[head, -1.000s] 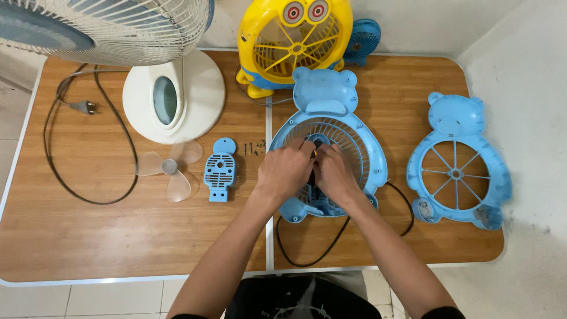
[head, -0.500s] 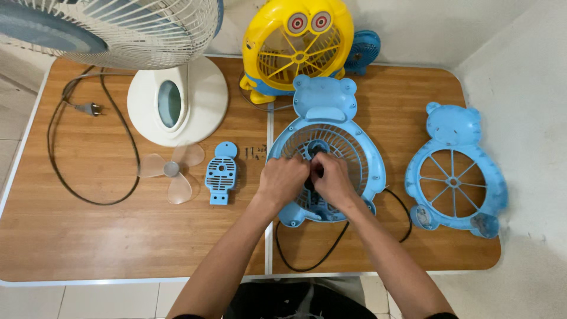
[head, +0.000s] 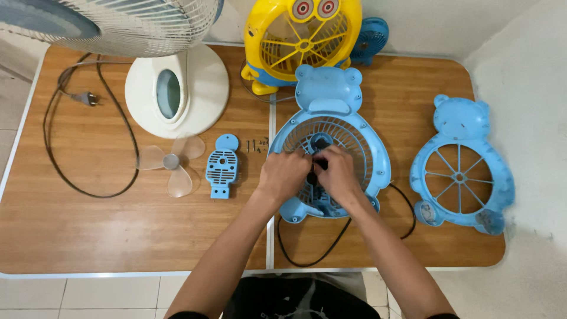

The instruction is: The person uses a screwdriver to remove and reinsert screws on the central hub of a blue bear-shaped fan. They repeatedly loosen and tighten the same screw while handling the fan's internal components on a wooden table.

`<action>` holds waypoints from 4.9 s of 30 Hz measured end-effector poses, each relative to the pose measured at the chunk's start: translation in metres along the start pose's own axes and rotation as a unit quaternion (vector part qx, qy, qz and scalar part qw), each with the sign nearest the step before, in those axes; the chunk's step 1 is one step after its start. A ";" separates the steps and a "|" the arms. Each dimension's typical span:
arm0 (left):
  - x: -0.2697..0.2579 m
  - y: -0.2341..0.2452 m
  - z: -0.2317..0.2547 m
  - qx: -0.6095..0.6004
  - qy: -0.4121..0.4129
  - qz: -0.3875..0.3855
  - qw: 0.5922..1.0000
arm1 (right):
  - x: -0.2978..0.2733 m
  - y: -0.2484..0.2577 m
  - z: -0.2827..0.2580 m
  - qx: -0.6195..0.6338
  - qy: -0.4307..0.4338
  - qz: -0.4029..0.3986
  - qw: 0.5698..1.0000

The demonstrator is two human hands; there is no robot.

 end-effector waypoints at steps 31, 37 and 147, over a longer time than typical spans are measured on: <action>-0.009 0.038 -0.005 -0.170 -0.001 0.086 0.982 | -0.002 -0.010 0.025 0.365 -0.169 -0.009 0.915; -0.012 0.057 -0.014 -0.193 -0.009 0.093 0.977 | 0.020 -0.005 0.007 0.334 -0.147 -0.069 0.928; 0.020 0.025 0.046 -0.452 -0.047 0.091 0.886 | -0.010 0.056 0.031 0.167 -0.080 -0.021 0.983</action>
Point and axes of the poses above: each hand's wrist, its own x-axis towards the middle knuckle, its own y-axis out of the back of the hand, z = x × y, the point moved 8 cm from there along x, towards the middle knuckle, and after that the axes turned 10 degrees about y, right-handed, at the moved point
